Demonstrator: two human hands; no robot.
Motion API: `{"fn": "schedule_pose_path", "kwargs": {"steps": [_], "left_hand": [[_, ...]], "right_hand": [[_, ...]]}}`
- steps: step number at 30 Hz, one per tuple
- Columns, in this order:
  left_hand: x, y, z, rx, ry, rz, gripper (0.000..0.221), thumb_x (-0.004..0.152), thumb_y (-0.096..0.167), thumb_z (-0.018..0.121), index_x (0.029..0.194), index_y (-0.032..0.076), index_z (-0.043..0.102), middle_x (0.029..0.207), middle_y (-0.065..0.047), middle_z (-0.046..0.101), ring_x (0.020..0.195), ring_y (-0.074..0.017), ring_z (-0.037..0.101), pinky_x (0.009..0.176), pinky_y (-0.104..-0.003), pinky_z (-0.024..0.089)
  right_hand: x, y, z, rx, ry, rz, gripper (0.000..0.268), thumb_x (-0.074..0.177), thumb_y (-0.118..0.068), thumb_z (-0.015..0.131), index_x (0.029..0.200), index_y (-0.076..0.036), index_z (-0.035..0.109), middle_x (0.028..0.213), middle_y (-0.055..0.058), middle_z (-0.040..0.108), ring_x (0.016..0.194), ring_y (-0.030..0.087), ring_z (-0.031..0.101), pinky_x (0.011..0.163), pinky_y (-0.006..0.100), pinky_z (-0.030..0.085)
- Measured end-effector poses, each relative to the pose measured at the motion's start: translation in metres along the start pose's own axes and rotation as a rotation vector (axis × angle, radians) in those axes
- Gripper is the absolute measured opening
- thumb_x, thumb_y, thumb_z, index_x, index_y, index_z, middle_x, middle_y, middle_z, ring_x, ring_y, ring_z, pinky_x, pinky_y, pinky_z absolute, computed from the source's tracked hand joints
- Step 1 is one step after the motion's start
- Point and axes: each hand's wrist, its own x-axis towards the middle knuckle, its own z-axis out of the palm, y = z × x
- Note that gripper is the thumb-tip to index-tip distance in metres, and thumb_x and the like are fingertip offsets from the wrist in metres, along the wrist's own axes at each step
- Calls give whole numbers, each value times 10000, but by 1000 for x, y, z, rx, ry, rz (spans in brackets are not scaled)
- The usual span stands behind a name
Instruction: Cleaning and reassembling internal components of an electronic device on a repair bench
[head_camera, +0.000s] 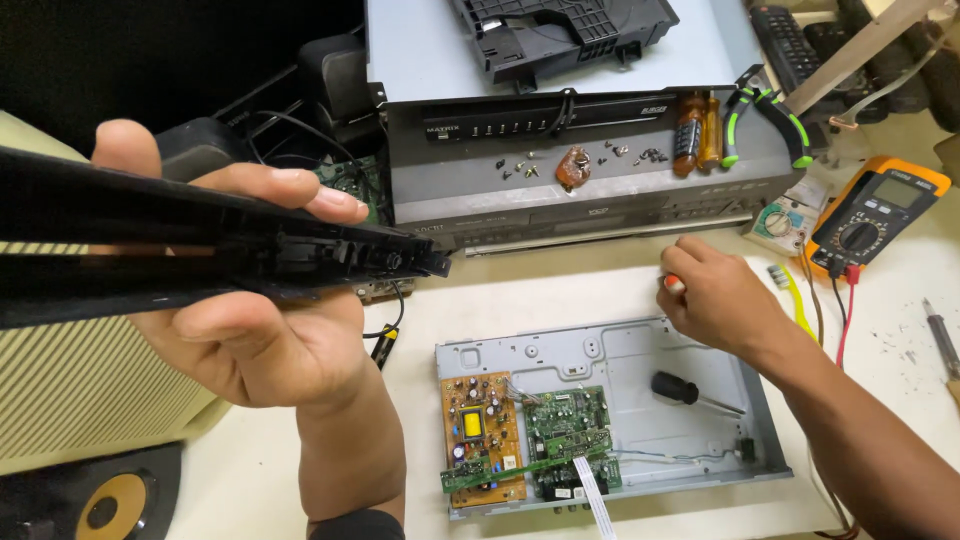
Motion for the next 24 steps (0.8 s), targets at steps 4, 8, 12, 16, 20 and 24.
{"fn": "schedule_pose_path", "kwargs": {"steps": [4, 8, 12, 16, 20, 24], "left_hand": [[2, 13, 15, 60, -23, -88, 972, 960, 584, 633, 1553, -102, 284, 1376, -373, 581, 767, -338, 661, 600, -438, 659], [-8, 4, 7, -10, -54, -84, 846, 1000, 515, 647, 1552, -48, 339, 1412, -296, 508, 889, -366, 670, 674, -481, 684], [0, 15, 9, 13, -54, -140, 918, 974, 561, 649, 1578, -40, 307, 1142, -346, 666, 783, -340, 665, 682, -438, 664], [-6, 6, 13, -15, -66, -60, 824, 1022, 518, 650, 1524, -63, 354, 1530, -362, 494, 930, -377, 685, 666, -465, 681], [-9, 4, 15, -28, -64, -72, 813, 1017, 516, 666, 1502, -79, 396, 1654, -272, 399, 935, -393, 715, 653, -474, 692], [-12, 3, 14, -69, -103, -73, 766, 1033, 483, 657, 1486, -78, 400, 1674, -271, 342, 996, -386, 706, 686, -485, 709]], "right_hand": [[22, -50, 20, 169, -143, -6, 96, 905, -47, 576, 823, -95, 561, 891, 28, 609, 649, 170, 637, 543, 253, 615], [42, -89, 17, 499, 34, -472, 108, 905, 24, 619, 934, -61, 559, 1114, 135, 638, 880, 282, 670, 712, 349, 544], [56, -102, -17, 665, -124, -536, 50, 932, -35, 660, 932, -38, 610, 922, 110, 642, 798, 290, 643, 703, 370, 529], [71, -90, 1, 522, -106, -508, 72, 968, -14, 593, 1031, -35, 620, 1079, 123, 643, 887, 302, 674, 727, 367, 545], [89, -121, 2, 695, -140, -583, 70, 908, -24, 700, 939, -61, 649, 905, 70, 663, 752, 222, 647, 650, 336, 541], [108, -137, 33, 606, -96, -521, 221, 889, 40, 677, 1106, 3, 699, 1013, 93, 662, 802, 217, 697, 696, 297, 664]]}}
